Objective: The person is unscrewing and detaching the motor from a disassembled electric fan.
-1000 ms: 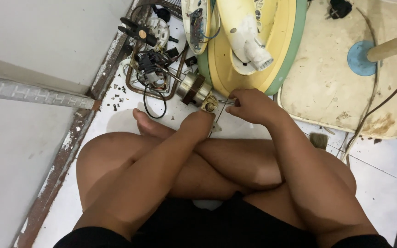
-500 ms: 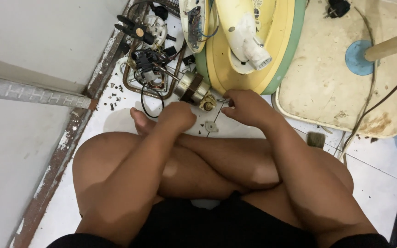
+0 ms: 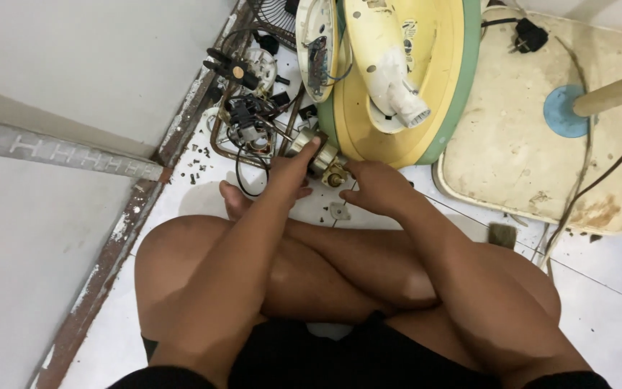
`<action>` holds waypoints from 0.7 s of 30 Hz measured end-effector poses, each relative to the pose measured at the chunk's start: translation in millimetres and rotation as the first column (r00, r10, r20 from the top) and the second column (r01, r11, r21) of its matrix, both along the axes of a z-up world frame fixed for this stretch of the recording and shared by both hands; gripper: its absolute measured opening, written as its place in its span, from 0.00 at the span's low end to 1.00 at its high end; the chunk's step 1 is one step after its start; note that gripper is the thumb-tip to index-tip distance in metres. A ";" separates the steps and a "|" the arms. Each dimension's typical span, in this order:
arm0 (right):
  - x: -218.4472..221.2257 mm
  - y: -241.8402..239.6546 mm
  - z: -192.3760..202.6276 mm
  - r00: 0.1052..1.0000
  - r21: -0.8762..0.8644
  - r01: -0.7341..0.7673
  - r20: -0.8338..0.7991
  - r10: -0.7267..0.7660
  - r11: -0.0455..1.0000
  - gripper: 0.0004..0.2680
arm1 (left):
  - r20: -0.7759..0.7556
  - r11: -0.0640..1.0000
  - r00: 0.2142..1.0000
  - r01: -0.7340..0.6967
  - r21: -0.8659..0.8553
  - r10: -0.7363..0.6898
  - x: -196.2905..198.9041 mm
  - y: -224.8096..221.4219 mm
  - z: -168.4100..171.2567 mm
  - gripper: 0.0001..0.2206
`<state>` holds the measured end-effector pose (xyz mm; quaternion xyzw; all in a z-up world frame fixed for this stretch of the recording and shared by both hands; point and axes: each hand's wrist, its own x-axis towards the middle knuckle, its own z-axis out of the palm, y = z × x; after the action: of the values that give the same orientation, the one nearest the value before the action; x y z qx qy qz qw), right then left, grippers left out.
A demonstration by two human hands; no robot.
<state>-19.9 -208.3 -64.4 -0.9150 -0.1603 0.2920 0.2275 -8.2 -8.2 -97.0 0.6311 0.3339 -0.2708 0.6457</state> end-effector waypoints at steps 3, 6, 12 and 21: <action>-1.5 1.7 -0.7 1.000 -0.010 -0.008 -0.002 0.008 1.000 0.21 | 0.084 0.999 0.996 0.030 0.028 -0.032 4.9 -0.6 3.1 0.60; -5.4 8.3 5.6 1.000 -0.013 -0.013 -0.028 0.013 1.000 0.20 | 0.105 1.000 0.994 -0.031 0.006 0.030 4.6 -5.8 10.3 0.57; -0.8 3.5 34.7 0.999 0.037 0.043 -0.034 -0.041 0.998 0.19 | 0.114 0.994 0.989 -0.097 0.050 0.091 2.3 -5.4 -0.6 0.53; -8.9 -10.4 21.2 0.777 0.577 0.622 -0.372 -0.508 0.529 0.19 | 0.287 0.935 0.904 -0.247 -0.254 0.317 -8.4 -19.3 77.3 0.42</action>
<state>-28.8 -218.7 -43.1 -0.7437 0.0700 0.1950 0.6356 -16.6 -27.5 -19.7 0.5391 0.2811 -0.1009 0.7875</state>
